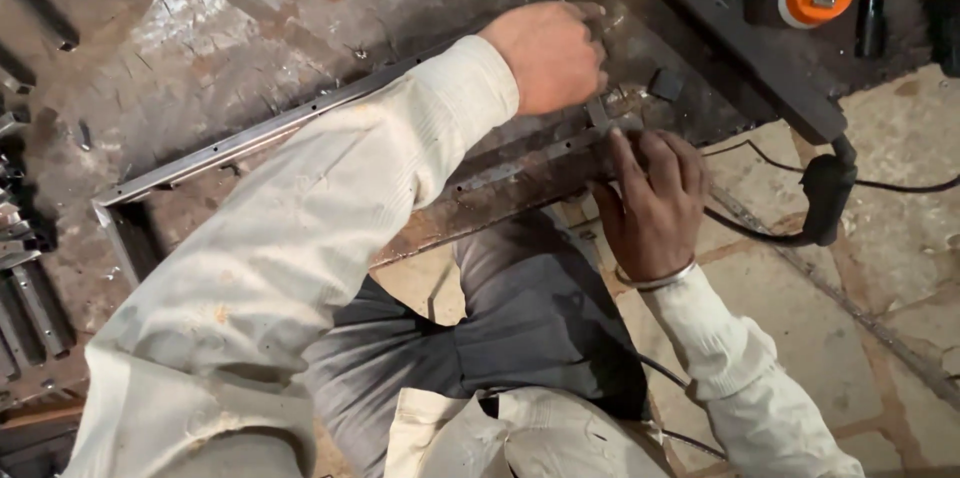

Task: Welding and hammering components of a rectangular metal frame on a workshop table.

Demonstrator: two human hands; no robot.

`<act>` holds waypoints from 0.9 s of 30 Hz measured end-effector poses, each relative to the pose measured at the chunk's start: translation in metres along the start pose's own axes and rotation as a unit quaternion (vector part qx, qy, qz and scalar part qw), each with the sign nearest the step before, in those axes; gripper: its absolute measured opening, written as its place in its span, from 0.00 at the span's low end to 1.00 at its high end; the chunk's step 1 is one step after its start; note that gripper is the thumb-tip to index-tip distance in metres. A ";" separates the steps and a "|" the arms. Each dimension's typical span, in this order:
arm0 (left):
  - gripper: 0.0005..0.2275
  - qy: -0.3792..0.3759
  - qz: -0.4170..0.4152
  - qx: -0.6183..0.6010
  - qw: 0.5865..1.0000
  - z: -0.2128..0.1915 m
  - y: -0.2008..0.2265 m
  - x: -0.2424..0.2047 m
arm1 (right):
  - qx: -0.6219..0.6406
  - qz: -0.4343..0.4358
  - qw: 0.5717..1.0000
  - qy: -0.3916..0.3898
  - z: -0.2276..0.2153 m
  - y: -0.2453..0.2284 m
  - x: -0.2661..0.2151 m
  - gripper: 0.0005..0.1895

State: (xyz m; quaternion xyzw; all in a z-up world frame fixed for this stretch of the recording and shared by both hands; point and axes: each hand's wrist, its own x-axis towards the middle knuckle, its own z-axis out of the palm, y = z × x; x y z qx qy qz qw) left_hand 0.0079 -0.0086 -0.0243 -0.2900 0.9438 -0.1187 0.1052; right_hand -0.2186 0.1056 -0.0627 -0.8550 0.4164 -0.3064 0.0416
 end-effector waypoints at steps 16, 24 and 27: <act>0.08 -0.038 0.012 0.008 0.999 -0.008 -0.002 0.000 | -0.051 -0.021 0.998 -0.038 0.007 0.004 0.008 0.27; 0.08 0.014 0.014 0.007 1.000 0.001 -0.002 -0.001 | -0.019 -0.003 0.999 -0.028 -0.010 0.006 -0.022 0.27; 0.09 0.028 0.015 0.002 0.999 0.005 -0.004 0.001 | 0.048 0.085 0.995 -0.001 0.000 0.053 -0.101 0.20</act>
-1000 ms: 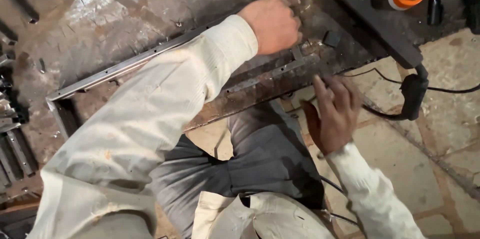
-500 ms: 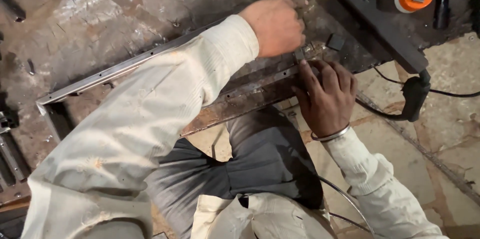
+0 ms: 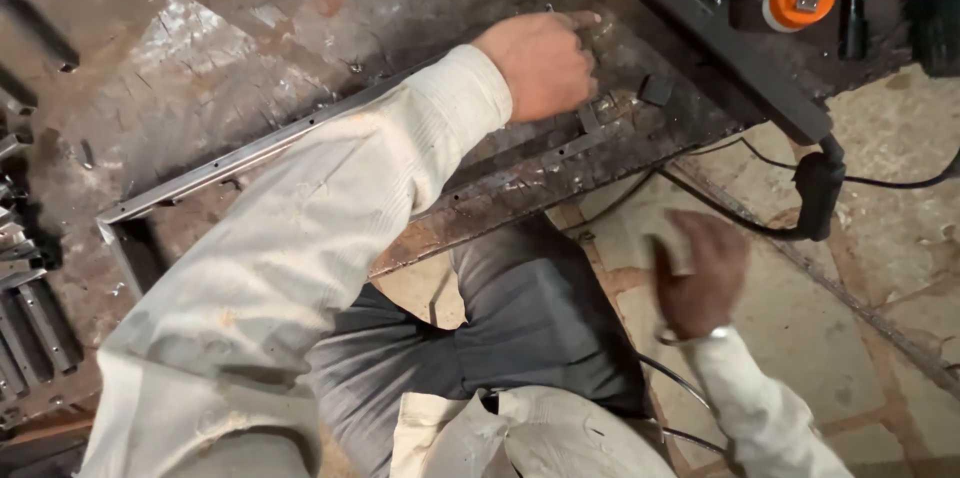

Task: Welding and hammering components of a rectangular metal frame on a workshop table.

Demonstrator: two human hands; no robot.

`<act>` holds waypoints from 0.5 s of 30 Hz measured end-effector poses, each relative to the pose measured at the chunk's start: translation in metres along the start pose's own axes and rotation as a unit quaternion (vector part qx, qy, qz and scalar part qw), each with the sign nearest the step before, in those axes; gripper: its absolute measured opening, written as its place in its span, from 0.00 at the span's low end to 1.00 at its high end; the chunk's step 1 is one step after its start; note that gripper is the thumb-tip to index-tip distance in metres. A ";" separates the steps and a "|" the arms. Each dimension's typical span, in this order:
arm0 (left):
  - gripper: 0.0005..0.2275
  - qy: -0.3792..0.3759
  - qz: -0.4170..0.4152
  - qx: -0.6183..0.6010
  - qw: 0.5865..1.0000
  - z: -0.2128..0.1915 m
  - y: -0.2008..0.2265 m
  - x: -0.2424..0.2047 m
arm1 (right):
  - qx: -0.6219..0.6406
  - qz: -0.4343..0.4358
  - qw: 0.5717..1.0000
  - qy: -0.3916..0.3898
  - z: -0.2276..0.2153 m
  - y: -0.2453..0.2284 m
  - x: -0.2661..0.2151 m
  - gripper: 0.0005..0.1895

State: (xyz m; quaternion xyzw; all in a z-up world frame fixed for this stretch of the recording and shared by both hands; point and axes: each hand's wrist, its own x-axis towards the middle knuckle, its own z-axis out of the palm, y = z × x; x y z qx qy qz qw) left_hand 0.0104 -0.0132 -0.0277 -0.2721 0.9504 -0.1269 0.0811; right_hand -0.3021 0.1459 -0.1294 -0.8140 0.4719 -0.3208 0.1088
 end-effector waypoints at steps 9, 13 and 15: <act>0.09 0.013 0.009 0.021 1.000 0.003 -0.002 0.002 | -0.168 0.119 0.973 0.108 -0.019 0.189 -0.031 0.42; 0.09 0.009 0.005 0.005 1.000 0.003 0.000 0.006 | 0.042 0.305 0.948 -0.084 0.006 0.289 -0.057 0.32; 0.09 0.007 -0.003 -0.005 1.000 0.003 -0.001 0.007 | 0.106 0.381 0.909 -0.131 0.000 0.308 -0.083 0.24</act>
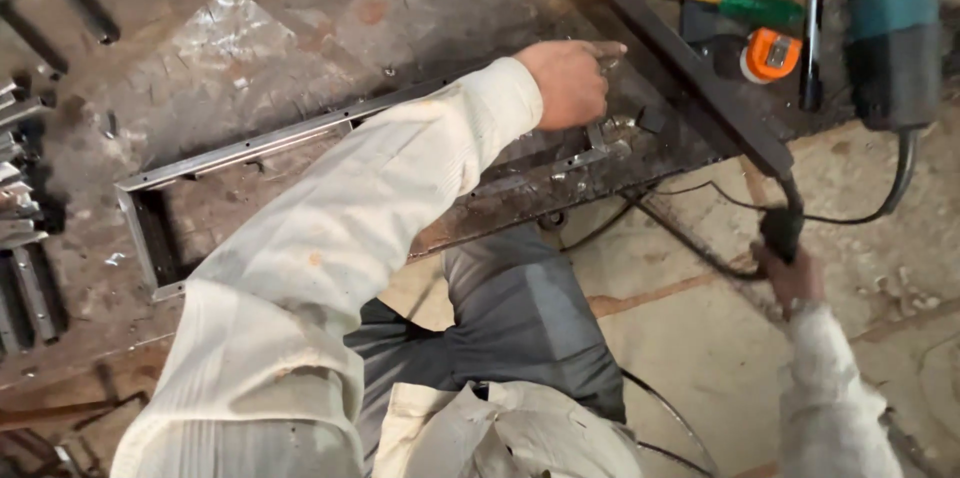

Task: Welding and hammering components of a rectangular metal frame on a workshop table.

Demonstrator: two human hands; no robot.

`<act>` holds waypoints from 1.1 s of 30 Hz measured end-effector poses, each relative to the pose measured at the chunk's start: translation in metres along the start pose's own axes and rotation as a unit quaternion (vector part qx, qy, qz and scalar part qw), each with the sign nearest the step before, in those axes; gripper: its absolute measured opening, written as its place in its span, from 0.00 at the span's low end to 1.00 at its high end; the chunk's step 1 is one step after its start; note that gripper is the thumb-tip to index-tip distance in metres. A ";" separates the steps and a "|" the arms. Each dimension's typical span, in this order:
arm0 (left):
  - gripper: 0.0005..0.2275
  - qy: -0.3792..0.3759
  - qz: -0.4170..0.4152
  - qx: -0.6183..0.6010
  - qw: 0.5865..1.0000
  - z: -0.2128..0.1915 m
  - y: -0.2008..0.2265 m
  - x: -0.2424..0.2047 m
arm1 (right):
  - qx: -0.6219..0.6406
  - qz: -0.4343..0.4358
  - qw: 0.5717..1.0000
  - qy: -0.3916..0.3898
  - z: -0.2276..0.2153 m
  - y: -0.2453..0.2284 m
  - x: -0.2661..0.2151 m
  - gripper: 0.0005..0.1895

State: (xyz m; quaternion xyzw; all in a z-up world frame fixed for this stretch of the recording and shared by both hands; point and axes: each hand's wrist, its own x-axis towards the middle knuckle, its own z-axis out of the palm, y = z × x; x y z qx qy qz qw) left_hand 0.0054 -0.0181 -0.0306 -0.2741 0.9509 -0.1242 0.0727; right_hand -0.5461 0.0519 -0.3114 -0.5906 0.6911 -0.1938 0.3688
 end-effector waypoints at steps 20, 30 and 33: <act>0.11 -0.026 0.010 -0.008 1.000 0.002 0.000 0.002 | 0.195 0.122 0.956 -0.182 -0.042 -0.311 -0.240 0.29; 0.09 -0.055 0.030 0.003 0.998 -0.015 -0.001 -0.001 | 0.190 0.205 0.944 -0.176 -0.028 -0.350 -0.240 0.30; 0.10 -0.061 0.027 0.008 0.998 -0.011 -0.001 0.001 | 0.221 0.203 0.937 -0.181 -0.026 -0.348 -0.241 0.31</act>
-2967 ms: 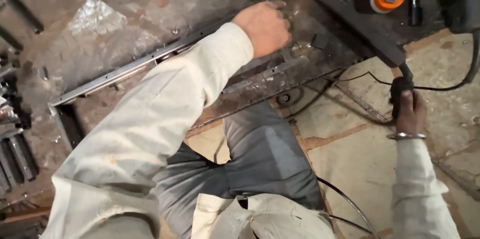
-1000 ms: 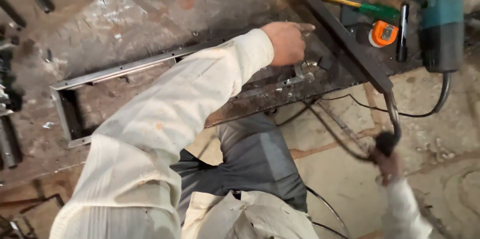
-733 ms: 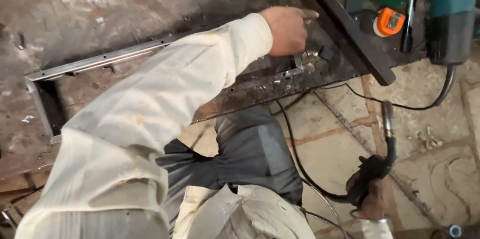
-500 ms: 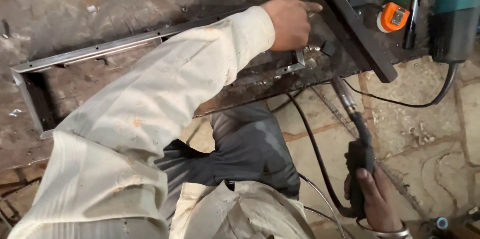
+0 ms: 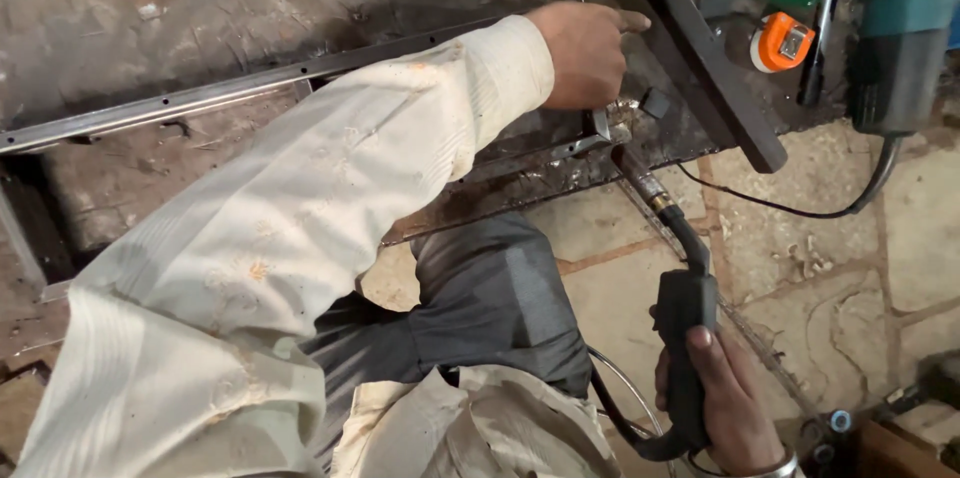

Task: Welding and hammering components of a rectangular metal frame on a workshop table.

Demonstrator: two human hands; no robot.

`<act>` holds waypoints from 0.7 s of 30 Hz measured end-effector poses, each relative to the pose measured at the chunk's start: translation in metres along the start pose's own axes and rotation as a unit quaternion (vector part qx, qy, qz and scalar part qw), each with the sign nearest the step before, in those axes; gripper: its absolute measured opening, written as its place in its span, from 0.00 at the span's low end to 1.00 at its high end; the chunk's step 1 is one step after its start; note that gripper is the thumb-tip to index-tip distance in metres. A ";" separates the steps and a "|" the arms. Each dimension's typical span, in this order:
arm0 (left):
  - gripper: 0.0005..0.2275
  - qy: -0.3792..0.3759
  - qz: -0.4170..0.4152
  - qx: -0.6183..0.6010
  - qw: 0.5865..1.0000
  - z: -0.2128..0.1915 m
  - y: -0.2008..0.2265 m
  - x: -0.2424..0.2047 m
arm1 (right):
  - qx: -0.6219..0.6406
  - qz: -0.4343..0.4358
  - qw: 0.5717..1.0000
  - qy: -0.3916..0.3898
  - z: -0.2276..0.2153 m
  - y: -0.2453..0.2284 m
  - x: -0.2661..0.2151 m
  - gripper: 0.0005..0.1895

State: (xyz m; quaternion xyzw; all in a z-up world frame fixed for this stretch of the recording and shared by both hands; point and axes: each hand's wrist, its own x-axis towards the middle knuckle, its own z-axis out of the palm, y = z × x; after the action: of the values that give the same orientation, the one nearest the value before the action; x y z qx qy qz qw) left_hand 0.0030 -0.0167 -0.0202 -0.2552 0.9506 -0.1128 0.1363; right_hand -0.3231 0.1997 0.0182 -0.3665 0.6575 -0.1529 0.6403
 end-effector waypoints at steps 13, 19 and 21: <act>0.10 -0.013 0.000 -0.024 1.000 -0.007 0.000 0.001 | 0.005 -0.002 1.000 0.010 0.006 -0.002 0.001 0.29; 0.07 0.010 -0.001 -0.010 1.000 0.018 -0.003 0.015 | -0.002 0.012 1.000 0.016 0.009 -0.008 0.000 0.29; 0.07 0.033 0.002 -0.001 0.999 0.052 -0.004 0.035 | 0.007 -0.005 1.000 -0.001 0.007 -0.002 0.002 0.30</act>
State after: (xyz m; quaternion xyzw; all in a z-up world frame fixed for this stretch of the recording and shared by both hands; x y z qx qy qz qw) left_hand -0.0074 -0.0457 -0.0746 -0.2498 0.9551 -0.1199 0.1051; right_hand -0.3152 0.1989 0.0174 -0.3652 0.6540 -0.1601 0.6428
